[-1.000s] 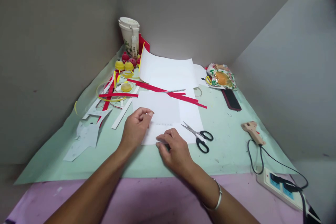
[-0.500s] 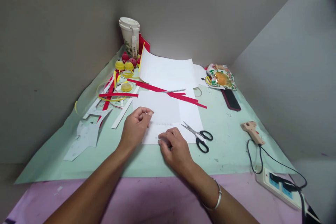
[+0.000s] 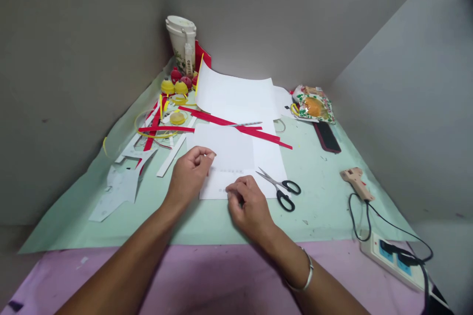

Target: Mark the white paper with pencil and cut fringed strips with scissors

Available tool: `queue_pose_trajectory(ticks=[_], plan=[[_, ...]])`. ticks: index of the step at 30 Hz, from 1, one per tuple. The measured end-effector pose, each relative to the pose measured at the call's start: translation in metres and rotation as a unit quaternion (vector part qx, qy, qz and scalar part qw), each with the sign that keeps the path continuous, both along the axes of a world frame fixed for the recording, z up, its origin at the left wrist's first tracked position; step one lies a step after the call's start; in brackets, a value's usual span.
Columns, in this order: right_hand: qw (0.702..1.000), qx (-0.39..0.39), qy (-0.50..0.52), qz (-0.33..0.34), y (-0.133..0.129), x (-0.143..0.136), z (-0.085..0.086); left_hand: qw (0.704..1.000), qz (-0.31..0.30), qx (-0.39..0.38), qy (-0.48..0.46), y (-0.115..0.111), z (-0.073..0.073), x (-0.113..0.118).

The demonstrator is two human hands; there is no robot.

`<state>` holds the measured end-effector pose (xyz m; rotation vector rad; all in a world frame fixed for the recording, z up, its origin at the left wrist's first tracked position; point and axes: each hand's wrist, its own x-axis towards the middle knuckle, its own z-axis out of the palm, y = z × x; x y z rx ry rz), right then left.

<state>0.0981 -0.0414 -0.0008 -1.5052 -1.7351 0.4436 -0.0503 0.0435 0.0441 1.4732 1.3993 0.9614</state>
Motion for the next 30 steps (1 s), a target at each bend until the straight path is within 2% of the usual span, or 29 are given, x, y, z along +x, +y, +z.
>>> queue_pose_trajectory(ticks=[6, 21, 30], plan=[[1.000, 0.002, -0.023, 0.014, -0.0011, -0.0012, -0.0018, 1.000, -0.020, 0.004, -0.007, -0.0009, -0.0030, 0.0017], [1.000, 0.008, 0.013, 0.010, -0.0010, 0.0003, 0.0024, 1.000, -0.016, 0.003, -0.001, -0.0014, -0.0029, 0.0014], [0.999, 0.017, -0.013, 0.030, -0.0035, -0.0006, -0.0028, 1.000, -0.016, 0.003, -0.008, -0.0015, -0.0043, 0.0016]])
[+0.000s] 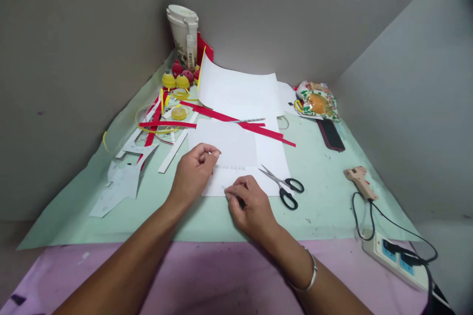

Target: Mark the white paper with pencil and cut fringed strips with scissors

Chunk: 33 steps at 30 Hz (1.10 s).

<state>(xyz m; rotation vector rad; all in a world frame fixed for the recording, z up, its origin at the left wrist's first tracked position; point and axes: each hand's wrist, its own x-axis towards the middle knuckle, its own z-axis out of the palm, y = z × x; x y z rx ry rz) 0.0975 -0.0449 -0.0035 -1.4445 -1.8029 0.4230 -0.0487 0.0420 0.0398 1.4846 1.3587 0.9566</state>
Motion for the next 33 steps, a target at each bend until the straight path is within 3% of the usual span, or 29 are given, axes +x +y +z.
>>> queue_pose_trajectory(ticks=[20, 33], plan=[[1.000, 0.004, 0.009, -0.004, -0.0005, -0.0001, -0.0010, 1.000, 0.001, -0.002, 0.006, -0.0002, 0.0015, -0.0003], [0.998, -0.001, -0.067, 0.003, -0.0014, -0.0010, 0.0007, 1.000, -0.002, -0.006, 0.006, -0.0005, 0.0024, 0.0009]])
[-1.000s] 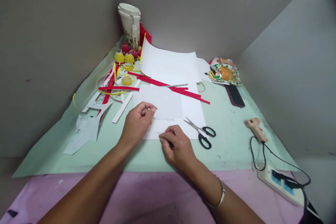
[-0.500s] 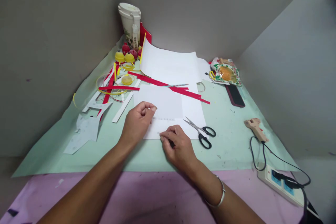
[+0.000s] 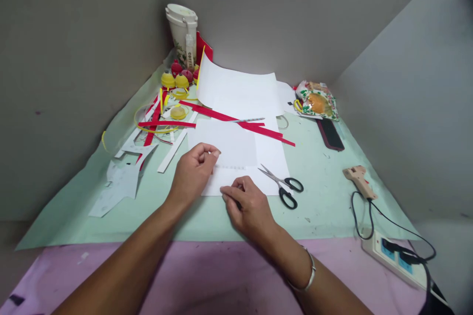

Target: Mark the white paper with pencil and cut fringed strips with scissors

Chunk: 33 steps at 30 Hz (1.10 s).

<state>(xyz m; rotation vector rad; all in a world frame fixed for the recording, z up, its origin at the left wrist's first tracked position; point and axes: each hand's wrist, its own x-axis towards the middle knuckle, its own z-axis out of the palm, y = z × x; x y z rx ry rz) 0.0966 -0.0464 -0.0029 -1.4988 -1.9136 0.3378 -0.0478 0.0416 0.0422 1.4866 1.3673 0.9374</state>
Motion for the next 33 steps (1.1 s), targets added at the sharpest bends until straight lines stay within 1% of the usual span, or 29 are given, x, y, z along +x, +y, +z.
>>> queue_pose_trajectory(ticks=[7, 12, 16, 24, 28, 33], plan=[[1.000, 0.007, 0.002, -0.001, 0.0003, 0.0002, -0.0014, 1.000, -0.002, 0.001, -0.006, -0.0004, -0.0006, -0.0004], [0.998, 0.007, 0.058, -0.010, 0.0014, 0.0007, -0.0004, 1.000, 0.004, 0.002, -0.003, -0.0008, 0.0003, -0.0011], [0.995, 0.020, 0.087, -0.038, 0.0028, 0.0015, 0.0025, 1.000, 0.005, 0.000, 0.000, -0.0005, 0.0010, -0.0011], [0.997, 0.029, 0.034, -0.060, -0.0010, 0.0013, 0.0052, 1.000, 0.007, 0.001, -0.001, -0.0005, 0.0007, -0.0020], [0.998, 0.025, 0.008, -0.052, -0.0018, 0.0009, 0.0063, 1.000, 0.005, 0.002, 0.003, -0.0001, 0.0006, -0.0017], [0.998, 0.020, 0.000, -0.053, -0.0023, 0.0001, 0.0043, 1.000, 0.004, -0.001, 0.003, 0.0002, 0.0002, -0.0011]])
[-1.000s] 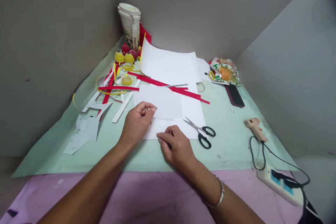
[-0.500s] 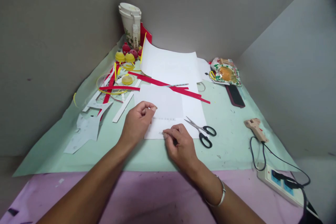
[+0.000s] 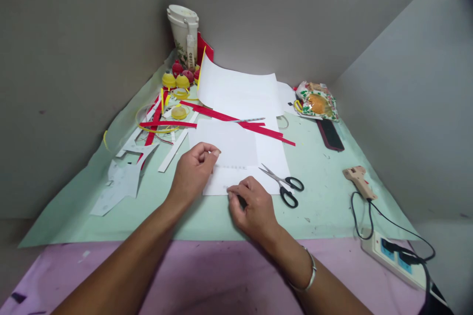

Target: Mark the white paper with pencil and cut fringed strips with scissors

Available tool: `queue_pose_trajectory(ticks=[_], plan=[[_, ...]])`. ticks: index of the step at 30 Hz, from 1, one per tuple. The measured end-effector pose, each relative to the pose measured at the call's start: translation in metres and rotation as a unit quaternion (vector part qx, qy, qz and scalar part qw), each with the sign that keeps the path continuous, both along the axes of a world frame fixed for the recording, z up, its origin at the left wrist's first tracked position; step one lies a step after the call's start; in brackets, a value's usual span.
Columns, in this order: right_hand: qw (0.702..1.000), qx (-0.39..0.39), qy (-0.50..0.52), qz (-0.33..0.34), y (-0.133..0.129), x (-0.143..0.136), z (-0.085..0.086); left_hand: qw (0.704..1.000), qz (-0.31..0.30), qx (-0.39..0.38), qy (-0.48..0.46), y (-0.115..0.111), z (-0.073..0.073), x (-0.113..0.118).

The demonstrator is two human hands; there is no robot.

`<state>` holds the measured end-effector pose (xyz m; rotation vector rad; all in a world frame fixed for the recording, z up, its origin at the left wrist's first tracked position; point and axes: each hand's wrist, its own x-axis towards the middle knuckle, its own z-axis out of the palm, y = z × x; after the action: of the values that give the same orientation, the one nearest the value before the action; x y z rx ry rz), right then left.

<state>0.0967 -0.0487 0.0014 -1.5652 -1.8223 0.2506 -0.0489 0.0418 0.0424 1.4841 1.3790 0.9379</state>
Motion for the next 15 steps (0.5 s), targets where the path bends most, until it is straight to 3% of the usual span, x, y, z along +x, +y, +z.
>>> queue_pose_trajectory(ticks=[15], plan=[[1.000, 0.005, 0.000, 0.002, 0.0009, -0.0003, -0.0007, 1.000, -0.009, 0.006, -0.007, -0.0009, -0.0010, -0.0003]])
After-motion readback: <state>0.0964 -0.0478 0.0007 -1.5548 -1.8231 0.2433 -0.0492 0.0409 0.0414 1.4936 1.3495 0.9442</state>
